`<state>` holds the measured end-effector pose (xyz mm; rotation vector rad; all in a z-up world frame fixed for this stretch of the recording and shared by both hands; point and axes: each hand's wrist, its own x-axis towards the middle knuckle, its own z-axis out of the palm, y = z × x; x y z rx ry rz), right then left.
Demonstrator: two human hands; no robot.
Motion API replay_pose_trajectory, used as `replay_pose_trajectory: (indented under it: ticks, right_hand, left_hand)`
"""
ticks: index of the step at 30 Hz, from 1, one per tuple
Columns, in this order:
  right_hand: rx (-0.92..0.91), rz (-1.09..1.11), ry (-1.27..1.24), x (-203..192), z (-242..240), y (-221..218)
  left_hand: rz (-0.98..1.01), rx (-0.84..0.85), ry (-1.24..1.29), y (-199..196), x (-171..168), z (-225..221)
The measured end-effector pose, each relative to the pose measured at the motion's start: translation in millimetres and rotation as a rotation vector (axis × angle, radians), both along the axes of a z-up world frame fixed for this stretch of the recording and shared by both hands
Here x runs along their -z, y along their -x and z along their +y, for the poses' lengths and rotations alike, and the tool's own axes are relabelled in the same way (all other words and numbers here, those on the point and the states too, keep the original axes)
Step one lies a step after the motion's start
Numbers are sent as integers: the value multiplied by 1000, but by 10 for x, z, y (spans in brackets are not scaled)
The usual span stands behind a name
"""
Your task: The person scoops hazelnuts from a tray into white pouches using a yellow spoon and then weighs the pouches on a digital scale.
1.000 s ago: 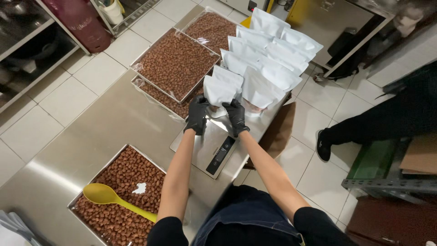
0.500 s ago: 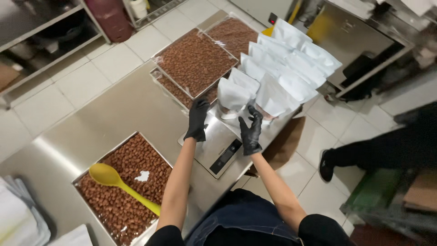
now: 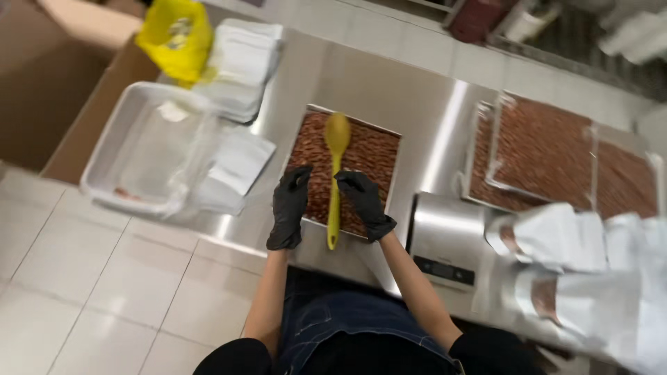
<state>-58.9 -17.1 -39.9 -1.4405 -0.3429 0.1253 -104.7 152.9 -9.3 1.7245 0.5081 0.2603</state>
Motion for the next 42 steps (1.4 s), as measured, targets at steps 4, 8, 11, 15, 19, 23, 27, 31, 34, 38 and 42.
replay_pose_trajectory:
  ticks: [4,8,11,15,19,23,27,31,34,38,42]
  right_hand:
    - [-364,522,-205,483,955,-126]
    - [-329,-53,359,630,1801,-283]
    - [-238,-284,819,830,2259,-633]
    - [-277,-105,1061,531,2428,-720]
    - [-249,-135,1283,487,2529,-813]
    - [-185,-165,1346,329,2572,-716]
    - [33,-401,1375,313,2598,-605]
    - [95,-584,1392,565,2529,-757]
    - [62,-711,1374,735,2493,-816]
    - [-3,-856,1225,950,2469,-880]
    - [-11,-927,1168,1038,2506,-895]
  left_hand:
    - [114,-324,-93,357,384,946]
    - [220,-444,-310,425,597,1564]
    - [235,-341,-501,335,759,1878]
    - [319,17,-700,169,856,2059]
    - [345,176,-848,231,587,2125]
    - [390,184,-781,213,614,2149]
    - [423,213,-730,205,573,2181]
    - [390,217,-745,216,513,2172]
    - [390,196,-730,234,485,2157]
    - [390,188,-764,204,531,2165]
    - [392,178,-826,206,561,2138]
